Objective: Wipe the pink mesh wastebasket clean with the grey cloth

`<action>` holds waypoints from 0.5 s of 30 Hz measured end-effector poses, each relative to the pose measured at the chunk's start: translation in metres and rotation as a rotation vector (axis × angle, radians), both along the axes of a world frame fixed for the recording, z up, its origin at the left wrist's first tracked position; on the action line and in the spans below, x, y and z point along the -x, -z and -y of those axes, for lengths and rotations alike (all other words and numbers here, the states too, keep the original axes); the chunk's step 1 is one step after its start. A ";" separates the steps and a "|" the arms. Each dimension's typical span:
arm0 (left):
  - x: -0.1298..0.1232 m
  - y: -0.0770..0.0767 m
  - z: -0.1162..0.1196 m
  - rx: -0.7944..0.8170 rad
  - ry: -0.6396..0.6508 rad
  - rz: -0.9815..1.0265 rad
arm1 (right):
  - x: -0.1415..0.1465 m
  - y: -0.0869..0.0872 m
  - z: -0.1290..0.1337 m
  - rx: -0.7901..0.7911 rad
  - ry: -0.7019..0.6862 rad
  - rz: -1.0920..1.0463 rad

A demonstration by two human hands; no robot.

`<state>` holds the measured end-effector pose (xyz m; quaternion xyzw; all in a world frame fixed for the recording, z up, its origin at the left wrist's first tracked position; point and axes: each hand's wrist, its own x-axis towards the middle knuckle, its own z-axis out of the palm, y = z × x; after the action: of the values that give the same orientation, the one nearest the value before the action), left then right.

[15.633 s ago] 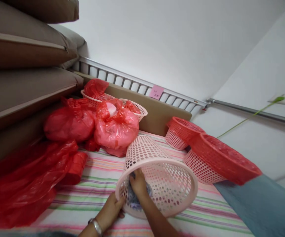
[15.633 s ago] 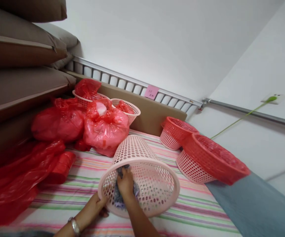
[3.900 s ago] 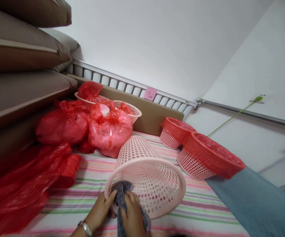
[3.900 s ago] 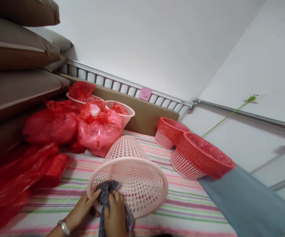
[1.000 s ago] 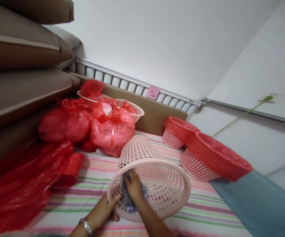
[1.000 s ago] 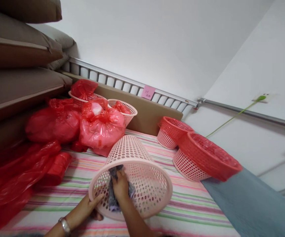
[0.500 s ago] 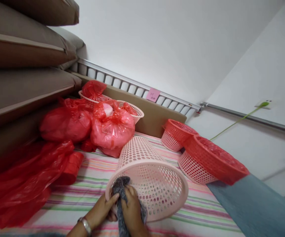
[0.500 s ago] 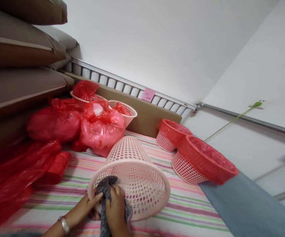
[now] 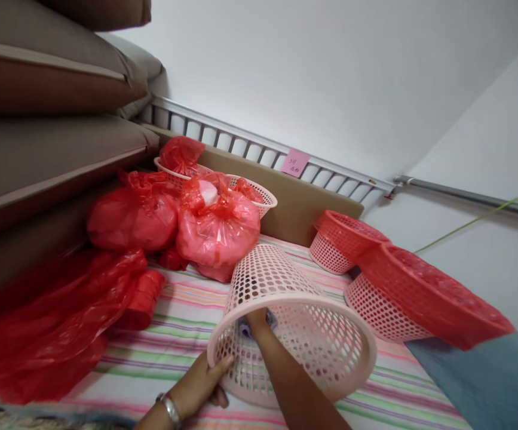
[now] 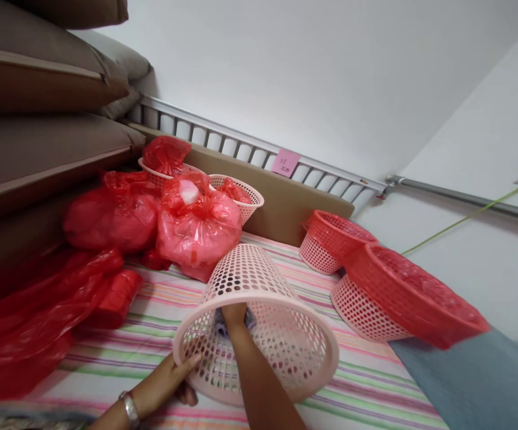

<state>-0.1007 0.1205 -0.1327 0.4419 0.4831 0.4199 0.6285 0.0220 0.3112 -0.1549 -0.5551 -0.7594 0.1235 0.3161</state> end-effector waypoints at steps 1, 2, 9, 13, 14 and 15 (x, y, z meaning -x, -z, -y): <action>-0.001 0.001 0.000 0.007 0.003 -0.002 | 0.001 -0.001 -0.007 0.007 -0.004 -0.004; -0.002 0.002 0.000 0.015 0.009 -0.006 | 0.001 -0.003 -0.013 0.012 -0.013 -0.007; -0.006 0.006 -0.001 0.014 0.025 -0.019 | -0.001 -0.006 0.017 0.022 -0.034 0.008; -0.006 0.006 -0.001 -0.015 0.031 -0.009 | -0.009 -0.002 0.073 0.017 -0.047 -0.006; -0.006 0.005 -0.001 -0.018 0.032 -0.013 | -0.011 -0.001 0.085 0.021 -0.054 -0.024; -0.006 0.005 -0.001 -0.019 0.033 -0.019 | -0.013 -0.001 0.096 0.029 -0.063 -0.047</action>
<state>-0.0943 0.1216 -0.1379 0.4596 0.4780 0.4097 0.6264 0.0345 0.2154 -0.1542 -0.5325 -0.7669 0.1574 0.3219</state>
